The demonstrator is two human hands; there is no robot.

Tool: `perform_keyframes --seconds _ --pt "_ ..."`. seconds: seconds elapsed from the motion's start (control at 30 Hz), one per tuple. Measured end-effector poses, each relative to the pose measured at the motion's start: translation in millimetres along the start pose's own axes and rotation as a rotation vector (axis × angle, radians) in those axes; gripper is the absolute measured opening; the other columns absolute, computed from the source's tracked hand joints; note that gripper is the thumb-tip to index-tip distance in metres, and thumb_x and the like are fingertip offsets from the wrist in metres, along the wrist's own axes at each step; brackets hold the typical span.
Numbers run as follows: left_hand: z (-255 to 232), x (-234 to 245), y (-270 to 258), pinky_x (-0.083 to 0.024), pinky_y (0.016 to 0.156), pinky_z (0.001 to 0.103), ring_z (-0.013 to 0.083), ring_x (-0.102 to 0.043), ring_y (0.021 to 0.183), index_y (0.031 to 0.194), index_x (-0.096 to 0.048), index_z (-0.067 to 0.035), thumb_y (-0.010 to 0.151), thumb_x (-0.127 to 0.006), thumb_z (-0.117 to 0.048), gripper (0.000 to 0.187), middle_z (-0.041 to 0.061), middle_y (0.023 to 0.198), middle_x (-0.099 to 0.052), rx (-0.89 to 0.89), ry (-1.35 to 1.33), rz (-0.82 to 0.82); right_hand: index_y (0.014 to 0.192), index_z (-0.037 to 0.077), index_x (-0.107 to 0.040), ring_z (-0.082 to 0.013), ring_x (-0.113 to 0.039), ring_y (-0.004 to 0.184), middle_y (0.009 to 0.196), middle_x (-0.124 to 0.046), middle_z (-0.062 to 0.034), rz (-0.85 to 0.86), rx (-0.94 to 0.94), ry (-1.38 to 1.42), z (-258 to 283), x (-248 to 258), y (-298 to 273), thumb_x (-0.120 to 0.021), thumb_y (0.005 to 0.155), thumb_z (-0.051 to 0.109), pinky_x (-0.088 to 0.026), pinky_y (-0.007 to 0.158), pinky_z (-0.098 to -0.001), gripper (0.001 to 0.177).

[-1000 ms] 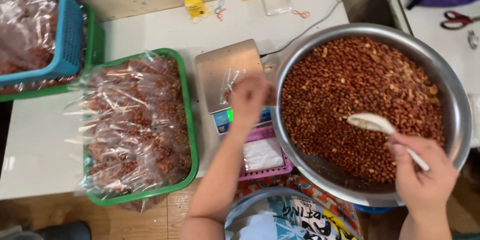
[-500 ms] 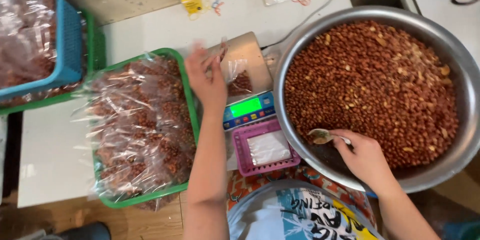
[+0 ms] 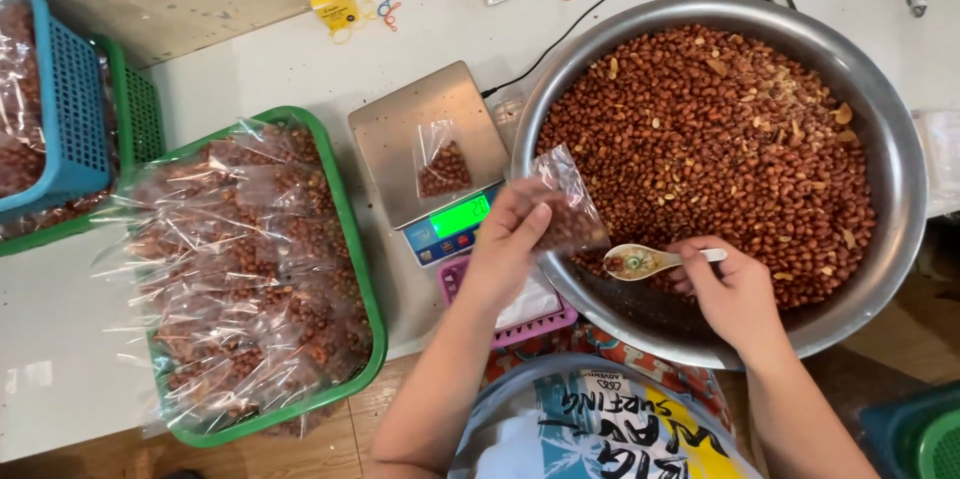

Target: Scooping nuts from a large bowl into small plastic bags, weighing them on a digital scale, and organizing them in a tray.

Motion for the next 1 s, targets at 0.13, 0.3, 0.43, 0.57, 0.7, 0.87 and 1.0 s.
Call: perform_keyframes --seconds 0.13,0.3,0.43,0.57,0.7,0.87,1.0 --pt "-12.1 -25.1 -5.4 -0.062 0.092 0.046 0.0285 -0.069 0.109 0.123 -0.062 -0.016 0.106 -0.054 -0.023 0.021 0.01 0.115 -0.072 0.185 0.171 0.044 0.113 0.004 -0.076 -0.0187 -0.074 0.075 0.086 -0.078 -0.0113 0.035 -0.013 -0.128 22.3 22.2 -7.7 -0.055 0.106 0.012 -0.062 0.072 -0.0287 0.024" --pt "-35.8 -66.6 -12.6 -0.06 0.102 0.049 0.0343 -0.064 0.124 0.151 -0.035 -0.024 0.072 -0.078 -0.015 0.09 0.018 0.145 -0.052 0.402 0.647 0.137 0.12 -0.002 -0.069 -0.0198 -0.068 0.078 0.093 -0.072 -0.0153 -0.165 0.132 0.034 46.6 59.0 -26.6 -0.057 0.111 0.006 -0.059 0.075 -0.0289 0.017" --pt "-15.6 -81.0 -17.5 -0.055 0.108 0.041 0.0239 -0.07 0.12 0.145 -0.05 -0.021 0.082 -0.074 -0.006 0.069 0.006 0.126 -0.073 0.457 0.823 0.221 0.123 -0.01 -0.067 -0.0219 -0.066 0.076 0.093 -0.068 -0.0206 -0.297 0.274 0.045 69.9 73.0 -43.0 -0.057 0.118 0.004 -0.059 0.078 -0.0292 0.018" --pt "1.3 -86.8 -21.2 -0.055 0.106 0.047 0.0333 -0.068 0.122 0.147 -0.045 -0.02 0.085 -0.072 -0.008 0.069 0.016 0.135 -0.067 0.39 0.859 0.351 0.118 -0.001 -0.069 -0.0153 -0.073 0.083 0.101 -0.074 -0.0143 -0.095 0.739 -0.144 67.0 72.0 -40.3 -0.06 0.102 0.004 -0.063 0.074 -0.0216 0.019" --pt "15.6 -85.0 -22.2 -0.054 0.107 0.041 0.0308 -0.065 0.125 0.151 -0.042 -0.015 0.085 -0.072 -0.009 0.073 0.015 0.139 -0.064 0.356 0.839 0.378 0.115 -0.004 -0.072 -0.0244 -0.067 0.094 0.111 -0.069 -0.0189 -0.122 0.846 -0.324 99.5 56.7 -56.7 -0.067 0.097 -0.003 -0.055 0.092 -0.0324 0.019" --pt "-5.4 -73.7 -14.8 -0.058 0.097 0.034 0.0233 -0.07 0.109 0.138 -0.058 -0.01 0.094 -0.064 -0.023 0.046 0.01 0.126 -0.069 0.308 0.643 0.277 0.11 -0.011 -0.069 -0.0315 -0.069 0.095 0.111 -0.07 -0.0273 -0.206 0.874 -0.229 88.2 58.9 -54.7 -0.064 0.101 -0.004 -0.057 0.095 -0.0383 0.012" --pt "-65.4 -17.7 15.1 -0.067 0.077 0.033 0.021 -0.077 0.079 0.108 -0.072 -0.007 0.105 -0.049 -0.041 0.041 0.009 0.089 -0.077 0.019 0.441 0.045 0.116 -0.015 -0.068 -0.0315 -0.071 0.096 0.108 -0.07 -0.0288 -0.237 0.792 -0.213 78.2 64.0 -50.3 -0.062 0.107 -0.005 -0.059 0.095 -0.038 0.014"
Point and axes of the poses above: each hand's wrist, its own y-axis towards the middle knuckle, its own x-axis out of the back of the hand, z = x × y, the point moved 3 cm from there along y, towards the middle knuckle
